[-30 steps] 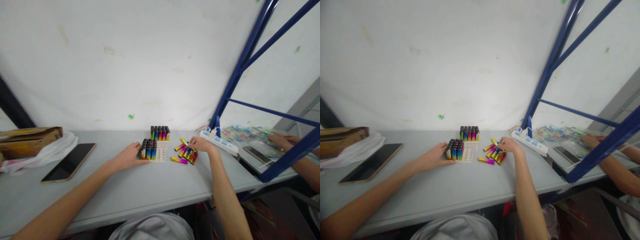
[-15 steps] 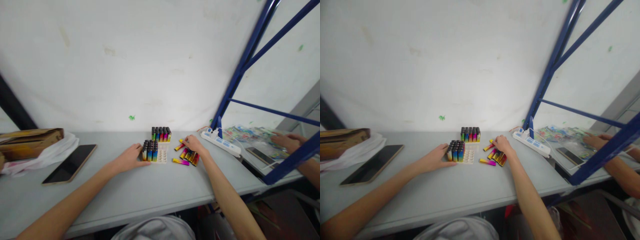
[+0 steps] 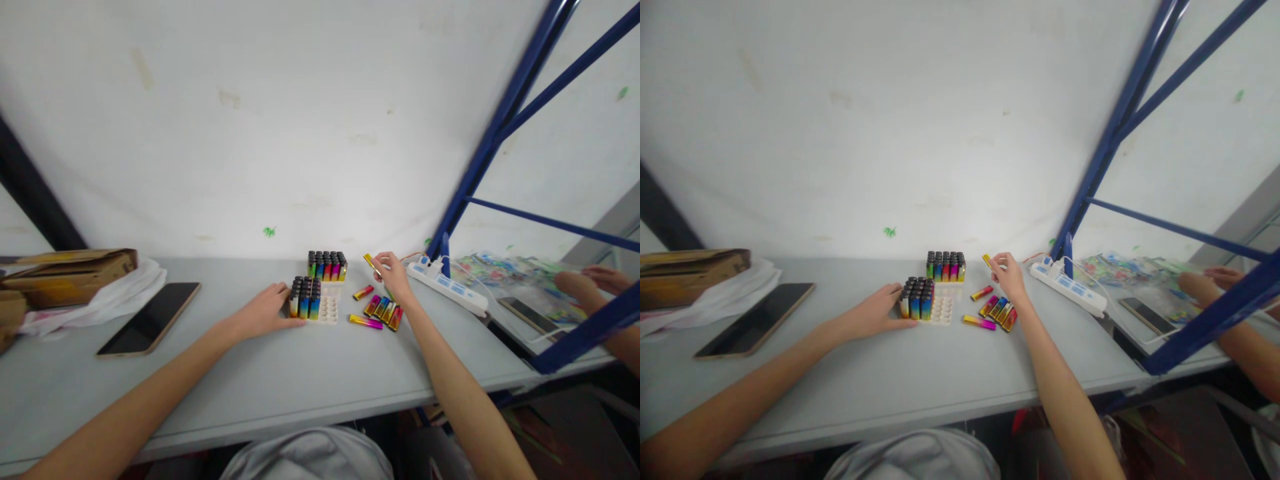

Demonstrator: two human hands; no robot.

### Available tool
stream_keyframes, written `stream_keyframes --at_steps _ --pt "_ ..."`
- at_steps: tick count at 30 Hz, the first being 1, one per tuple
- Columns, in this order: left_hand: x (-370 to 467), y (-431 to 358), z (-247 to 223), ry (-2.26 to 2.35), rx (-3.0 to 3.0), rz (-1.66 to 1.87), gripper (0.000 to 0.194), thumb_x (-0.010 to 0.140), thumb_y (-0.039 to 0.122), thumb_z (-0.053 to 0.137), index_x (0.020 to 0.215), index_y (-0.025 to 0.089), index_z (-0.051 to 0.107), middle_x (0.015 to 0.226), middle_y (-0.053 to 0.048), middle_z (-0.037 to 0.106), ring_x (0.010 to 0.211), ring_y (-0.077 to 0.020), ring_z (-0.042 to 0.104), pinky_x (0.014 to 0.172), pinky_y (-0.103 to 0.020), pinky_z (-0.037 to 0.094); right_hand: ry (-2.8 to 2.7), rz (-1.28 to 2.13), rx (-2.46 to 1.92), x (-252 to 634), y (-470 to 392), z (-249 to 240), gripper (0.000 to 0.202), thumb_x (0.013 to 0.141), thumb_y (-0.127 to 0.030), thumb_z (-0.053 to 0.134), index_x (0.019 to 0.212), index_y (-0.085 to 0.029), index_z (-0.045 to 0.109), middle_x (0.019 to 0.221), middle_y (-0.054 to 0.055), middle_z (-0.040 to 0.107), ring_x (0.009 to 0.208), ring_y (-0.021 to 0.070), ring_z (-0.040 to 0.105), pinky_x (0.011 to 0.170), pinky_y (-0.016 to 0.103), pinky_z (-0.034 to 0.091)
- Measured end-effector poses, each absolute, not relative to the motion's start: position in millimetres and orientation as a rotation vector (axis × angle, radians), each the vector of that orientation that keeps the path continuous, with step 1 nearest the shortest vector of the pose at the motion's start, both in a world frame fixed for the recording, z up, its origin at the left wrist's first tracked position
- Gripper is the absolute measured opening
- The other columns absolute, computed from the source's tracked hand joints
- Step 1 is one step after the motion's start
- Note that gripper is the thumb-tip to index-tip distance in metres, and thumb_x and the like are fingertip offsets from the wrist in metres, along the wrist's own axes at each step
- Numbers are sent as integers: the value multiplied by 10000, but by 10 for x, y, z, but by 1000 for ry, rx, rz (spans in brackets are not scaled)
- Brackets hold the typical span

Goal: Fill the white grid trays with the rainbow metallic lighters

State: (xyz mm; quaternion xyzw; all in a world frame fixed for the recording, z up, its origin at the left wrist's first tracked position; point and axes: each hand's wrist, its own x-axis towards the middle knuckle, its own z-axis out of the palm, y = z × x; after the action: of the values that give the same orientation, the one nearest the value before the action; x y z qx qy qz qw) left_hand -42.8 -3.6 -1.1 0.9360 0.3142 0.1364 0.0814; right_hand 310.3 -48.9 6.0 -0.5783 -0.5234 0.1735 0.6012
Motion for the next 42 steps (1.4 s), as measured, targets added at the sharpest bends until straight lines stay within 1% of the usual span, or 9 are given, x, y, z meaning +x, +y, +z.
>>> stream_keyframes --at_steps 5,10,13,17,20,24,28,35,42 --pt "-437 -8 -55 917 2797 457 654 783 780 622 1048 184 662 1102 -144 655 1071 -325 619 969 -420 505 -912 461 -1184 3040 -493 99 554 577 -466 884 899 -218 507 885 -1 668 607 92 525 493 205 382" --pt "-441 -24 -42 929 2766 472 639 770 756 656 1048 182 680 1110 -143 663 1078 -334 623 972 -429 502 -828 617 -995 3006 -515 210 485 568 -461 904 875 -192 641 827 26 685 618 99 502 499 223 379" --pt "-440 -41 -20 928 2778 445 633 788 735 655 1076 172 677 1127 -145 661 1089 -332 618 994 -432 493 -853 698 -984 2926 -555 260 474 619 -546 870 881 -195 688 772 5 653 633 106 532 519 225 408" --pt "-440 -51 -17 940 2783 433 654 792 742 648 1091 161 671 1140 -155 658 1097 -331 615 1014 -433 487 -1139 812 -1047 2682 -644 241 448 813 -655 685 929 -225 642 684 -35 577 604 108 544 547 222 446" --pt "-443 -47 -35 941 2768 472 657 770 734 675 1095 163 675 1126 -151 666 1086 -336 623 1001 -434 494 -1355 793 -1154 2436 -718 180 438 917 -694 518 968 -259 542 564 -78 479 451 101 413 429 210 331" --pt "-445 -35 -51 941 2775 469 667 772 726 682 1112 152 671 1124 -153 663 1080 -334 624 997 -430 493 -1419 859 -1148 2171 -801 155 445 933 -715 465 947 -270 463 568 -99 327 432 90 261 406 202 203" --pt "-441 -32 -49 917 2781 463 659 784 729 670 1114 157 671 1122 -144 661 1078 -330 620 1001 -434 488 -1415 1033 -1072 2063 -834 176 449 914 -716 492 930 -271 433 636 -88 297 466 94 222 423 210 171" --pt "-445 -38 -53 913 2766 486 645 780 723 677 1114 171 673 1139 -143 664 1094 -333 616 994 -439 496 -1473 549 -1341 2030 -793 23 499 904 -655 492 661 -236 377 574 -44 358 543 126 338 498 263 259" --pt "-440 -39 -47 917 2780 487 627 778 720 679 1095 180 683 1119 -138 676 1088 -336 624 1003 -441 491 -1457 332 -1488 2021 -766 -28 401 838 -484 456 555 -236 318 530 -47 326 527 116 333 536 278 234"
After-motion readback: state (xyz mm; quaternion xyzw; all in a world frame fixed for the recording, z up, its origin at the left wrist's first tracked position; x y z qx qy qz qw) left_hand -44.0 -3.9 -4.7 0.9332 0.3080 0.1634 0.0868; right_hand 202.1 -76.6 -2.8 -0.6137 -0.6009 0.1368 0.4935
